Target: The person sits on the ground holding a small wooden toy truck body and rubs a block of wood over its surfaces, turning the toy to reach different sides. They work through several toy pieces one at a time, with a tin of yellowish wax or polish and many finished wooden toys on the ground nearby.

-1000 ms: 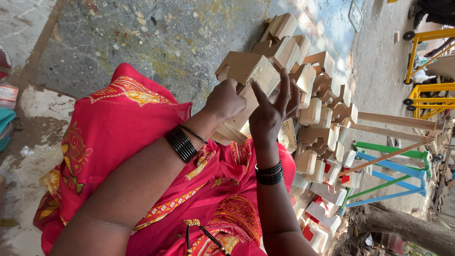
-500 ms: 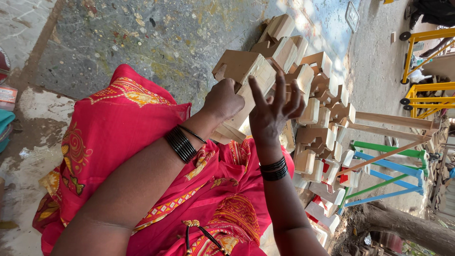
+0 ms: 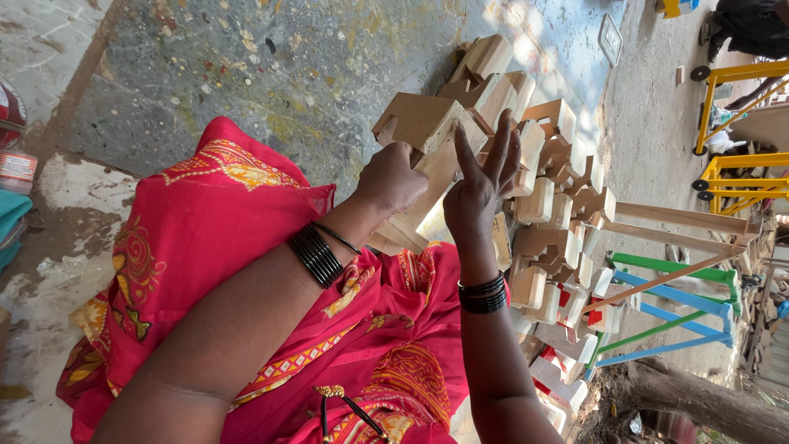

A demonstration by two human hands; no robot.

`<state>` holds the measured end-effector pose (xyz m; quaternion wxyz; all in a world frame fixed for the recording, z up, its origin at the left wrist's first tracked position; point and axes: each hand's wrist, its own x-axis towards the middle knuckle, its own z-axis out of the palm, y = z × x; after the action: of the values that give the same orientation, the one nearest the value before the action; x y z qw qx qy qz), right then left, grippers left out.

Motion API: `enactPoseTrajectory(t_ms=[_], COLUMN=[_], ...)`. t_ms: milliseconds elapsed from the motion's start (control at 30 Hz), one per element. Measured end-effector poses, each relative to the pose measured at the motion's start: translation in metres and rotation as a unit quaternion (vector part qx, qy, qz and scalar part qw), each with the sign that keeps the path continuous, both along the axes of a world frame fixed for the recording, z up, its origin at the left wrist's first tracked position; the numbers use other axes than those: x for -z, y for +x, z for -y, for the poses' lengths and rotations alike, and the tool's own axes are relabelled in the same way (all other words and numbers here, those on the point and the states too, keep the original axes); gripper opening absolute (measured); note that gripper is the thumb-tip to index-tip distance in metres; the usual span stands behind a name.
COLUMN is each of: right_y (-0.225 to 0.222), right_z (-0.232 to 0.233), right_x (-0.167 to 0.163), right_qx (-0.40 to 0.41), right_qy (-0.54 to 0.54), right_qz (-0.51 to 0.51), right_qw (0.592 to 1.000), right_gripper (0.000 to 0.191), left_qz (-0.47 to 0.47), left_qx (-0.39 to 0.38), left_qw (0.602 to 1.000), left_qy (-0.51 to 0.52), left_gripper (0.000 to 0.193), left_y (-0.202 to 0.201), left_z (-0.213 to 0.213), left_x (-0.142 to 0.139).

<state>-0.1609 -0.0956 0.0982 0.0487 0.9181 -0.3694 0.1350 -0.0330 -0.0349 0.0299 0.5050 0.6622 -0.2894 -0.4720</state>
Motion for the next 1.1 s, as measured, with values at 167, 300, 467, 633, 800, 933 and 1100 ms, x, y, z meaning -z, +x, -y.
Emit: enactPoseTrajectory(t_ms=[167,300,467,633,800,933,1100], right_y=[-0.003,-0.007,-0.008,-0.005,-0.003,0.0,0.002], right_z=[0.0,-0.001,-0.001,-0.004,-0.009,-0.01,0.005], right_x=[0.007,0.009,0.007,0.003,-0.001,0.002,-0.004], right_qx=[-0.036,-0.081,-0.11,-0.092,-0.069,-0.103,-0.086], right_qy=[-0.038,-0.09,0.019,0.017,-0.015,-0.115,0.087], right_qz=[-0.021,-0.055,0.094,0.082,0.093,0.034,0.132], right_qw=[0.998,0.991,0.989,0.992,0.993,0.987,0.984], right_gripper=[0.075,0.064,0.065,0.064,0.069,0.061,0.073], left_qz=[0.028,0.006,0.012,0.015,0.002,0.008,-0.002], left_qx=[0.0,-0.002,-0.009,-0.001,0.0,-0.009,0.002], left_qw=[1.0,1.0,1.0,1.0,1.0,1.0,1.0], left_qy=[0.003,0.009,0.0,-0.001,0.006,-0.004,0.01], left_gripper=[0.035,0.035,0.033,0.032,0.033,0.033,0.034], left_y=[-0.002,-0.001,-0.002,0.001,0.002,0.003,0.002], left_z=[0.002,0.002,0.002,0.001,0.001,0.001,0.0], left_x=[0.004,0.007,0.006,0.006,0.004,0.002,0.002])
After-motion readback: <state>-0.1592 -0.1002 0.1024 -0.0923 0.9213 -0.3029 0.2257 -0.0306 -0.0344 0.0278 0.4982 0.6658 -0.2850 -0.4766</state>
